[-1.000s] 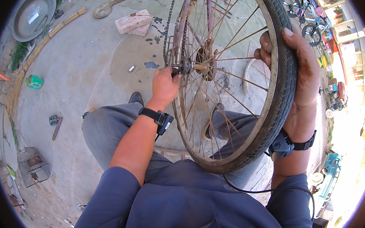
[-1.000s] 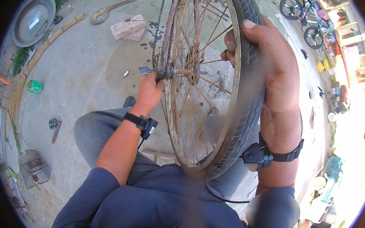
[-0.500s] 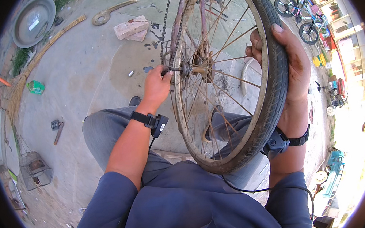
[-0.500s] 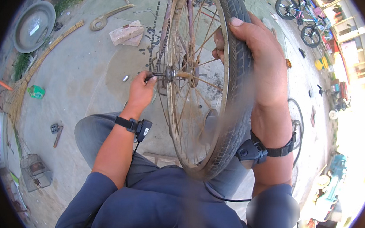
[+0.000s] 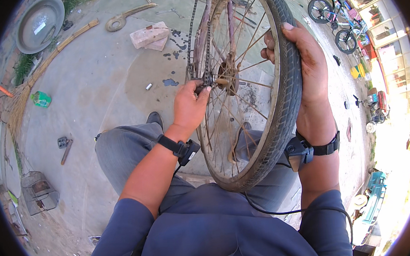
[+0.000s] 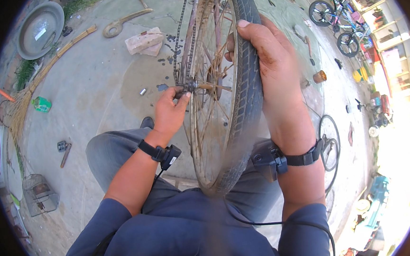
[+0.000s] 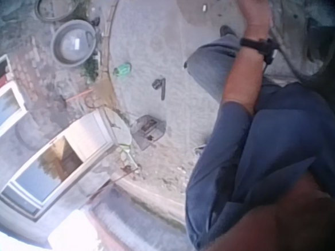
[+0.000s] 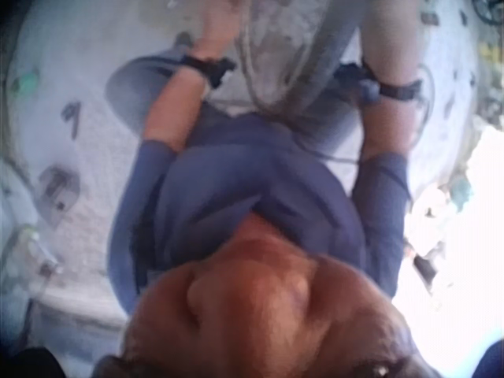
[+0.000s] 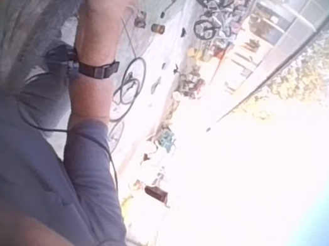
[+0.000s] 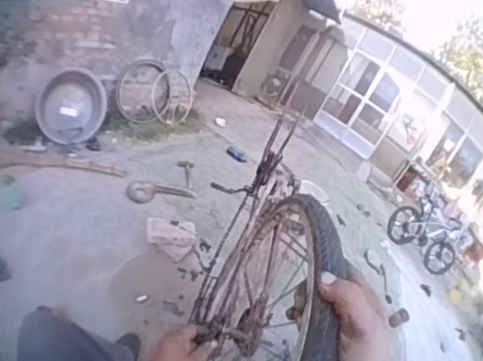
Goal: The person removes a bicycle tire from the rim using tire levers, then reinstalls the tire and inner tube onto the rim. The person then mounts the wheel onto the bicycle frame and secures it.
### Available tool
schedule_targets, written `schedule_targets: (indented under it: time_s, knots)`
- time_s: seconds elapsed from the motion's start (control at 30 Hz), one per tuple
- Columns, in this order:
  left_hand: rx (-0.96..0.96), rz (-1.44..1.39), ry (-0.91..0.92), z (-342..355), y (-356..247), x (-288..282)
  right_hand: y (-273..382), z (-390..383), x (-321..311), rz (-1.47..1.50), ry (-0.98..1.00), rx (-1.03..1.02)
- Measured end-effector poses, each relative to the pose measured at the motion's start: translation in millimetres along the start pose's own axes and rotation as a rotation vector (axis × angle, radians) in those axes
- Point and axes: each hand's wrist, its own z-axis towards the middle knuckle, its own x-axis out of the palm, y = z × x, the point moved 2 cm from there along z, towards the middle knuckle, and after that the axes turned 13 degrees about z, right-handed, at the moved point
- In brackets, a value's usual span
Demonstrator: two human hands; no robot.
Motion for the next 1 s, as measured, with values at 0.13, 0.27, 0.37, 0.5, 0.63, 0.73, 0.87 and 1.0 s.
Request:
schedule_targets:
  time_s: [0.13, 0.27, 0.37, 0.5, 0.63, 0.73, 0.87, 1.0]
  knots:
    - [0.009, 0.123, 0.039, -11, -6, 9, -5, 2, 3, -0.009, -0.006, -0.002]
    - [0.031, 0.087, 0.020, -13, -6, 14, -5, 1, 6, -0.080, -0.013, -0.033]
    - [0.031, 0.090, 0.026, -14, -7, 14, -4, -1, 8, -0.051, -0.012, -0.013]
    - [0.054, 0.112, 0.052, -15, -10, 12, -4, -2, 9, -0.068, -0.005, -0.012]
    - [0.056, 0.121, 0.054, -15, -13, 10, -4, -3, 8, -0.030, -0.013, -0.007]
    - [0.020, 0.078, 0.069, -16, -13, 10, -3, -3, 6, -0.023, 0.000, -0.008]
    - [0.077, 0.138, 0.048, -15, -11, 10, -2, -4, 4, -0.043, 0.011, 0.009]
    - [0.083, 0.183, 0.063, -14, -6, 12, 0, -7, 3, -0.064, -0.017, 0.007]
